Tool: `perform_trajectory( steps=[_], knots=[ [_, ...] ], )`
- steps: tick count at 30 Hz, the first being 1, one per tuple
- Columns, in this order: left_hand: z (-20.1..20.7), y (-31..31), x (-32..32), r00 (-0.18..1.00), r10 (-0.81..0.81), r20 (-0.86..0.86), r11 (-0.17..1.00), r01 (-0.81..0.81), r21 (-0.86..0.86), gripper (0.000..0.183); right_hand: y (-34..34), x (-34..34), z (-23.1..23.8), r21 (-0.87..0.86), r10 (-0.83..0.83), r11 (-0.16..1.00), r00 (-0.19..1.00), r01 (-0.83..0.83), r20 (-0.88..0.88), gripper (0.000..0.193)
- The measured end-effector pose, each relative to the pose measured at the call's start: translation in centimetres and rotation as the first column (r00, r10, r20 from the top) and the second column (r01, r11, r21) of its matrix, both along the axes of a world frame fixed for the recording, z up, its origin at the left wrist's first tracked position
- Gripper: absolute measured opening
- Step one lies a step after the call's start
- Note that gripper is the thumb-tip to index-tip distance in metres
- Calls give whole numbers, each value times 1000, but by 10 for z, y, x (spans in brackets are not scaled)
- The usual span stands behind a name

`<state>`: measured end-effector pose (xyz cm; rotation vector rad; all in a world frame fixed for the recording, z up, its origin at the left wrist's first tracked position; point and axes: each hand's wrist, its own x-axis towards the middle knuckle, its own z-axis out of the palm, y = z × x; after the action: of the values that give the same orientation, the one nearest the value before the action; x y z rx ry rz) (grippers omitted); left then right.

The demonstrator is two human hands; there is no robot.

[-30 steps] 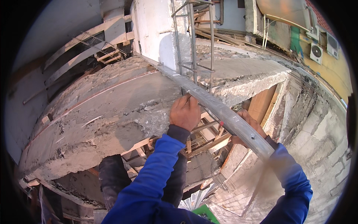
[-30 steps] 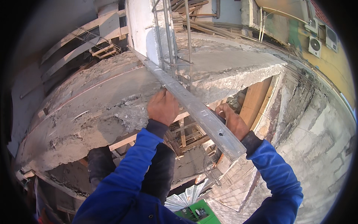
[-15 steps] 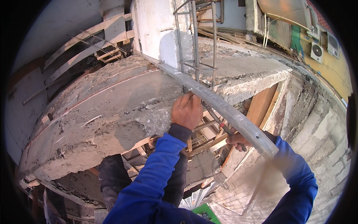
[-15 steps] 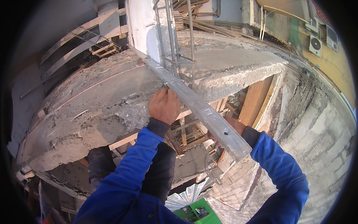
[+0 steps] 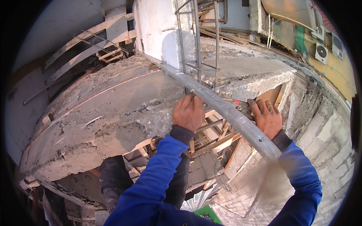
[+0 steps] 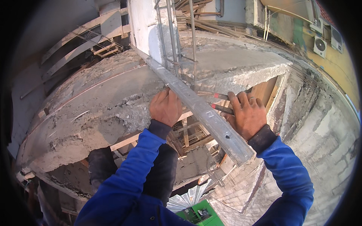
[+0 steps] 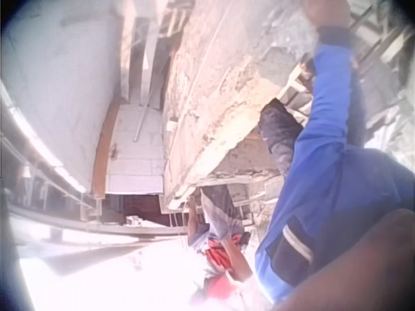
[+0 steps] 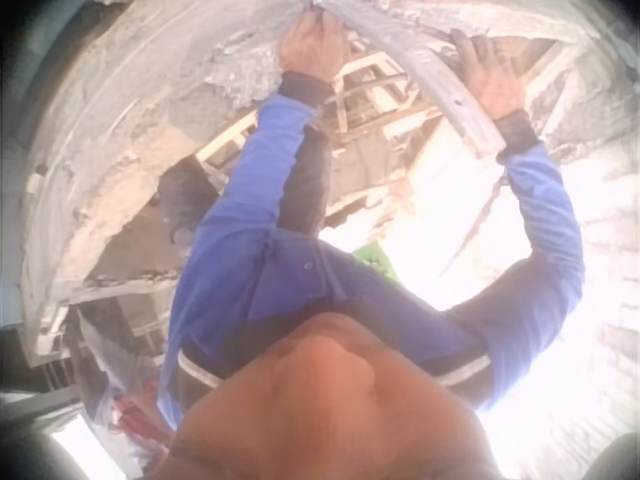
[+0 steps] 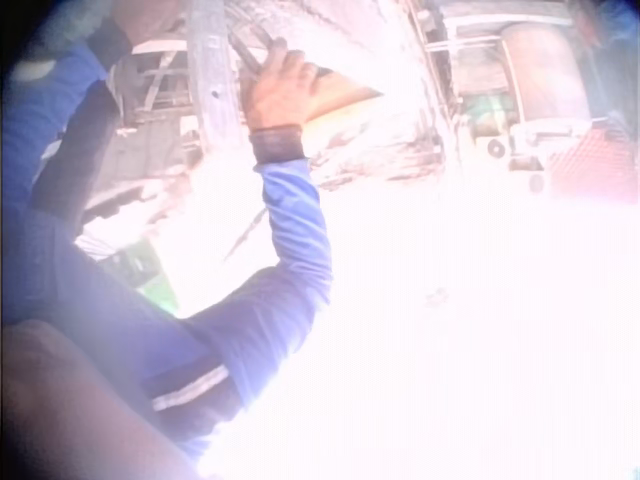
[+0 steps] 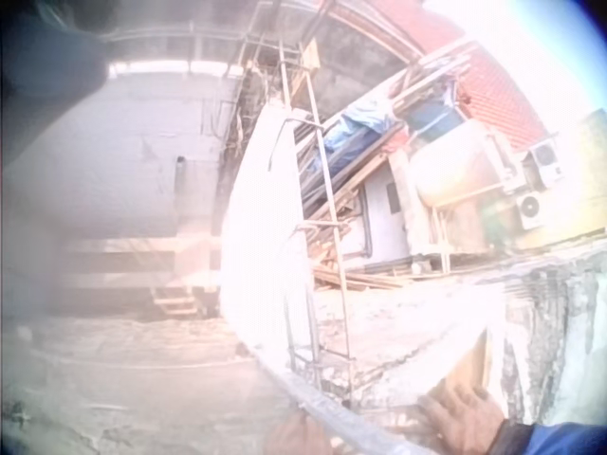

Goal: The person is assembling a metal scaffolding structure on a construction site. They use pliers to secure metal rods and wires, positioning the frame against a concrete wall while another worker assists nearby.

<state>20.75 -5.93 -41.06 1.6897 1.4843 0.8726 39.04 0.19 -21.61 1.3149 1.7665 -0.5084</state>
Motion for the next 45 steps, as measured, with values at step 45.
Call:
perform_trajectory(
  steps=[45],
  knots=[
    [102, -32, -42, 886, -311, 344, 888, 400, -226, 38, -260, -126, 68, -508, -664, -345, -588, 789, -462, 43]
  ],
)
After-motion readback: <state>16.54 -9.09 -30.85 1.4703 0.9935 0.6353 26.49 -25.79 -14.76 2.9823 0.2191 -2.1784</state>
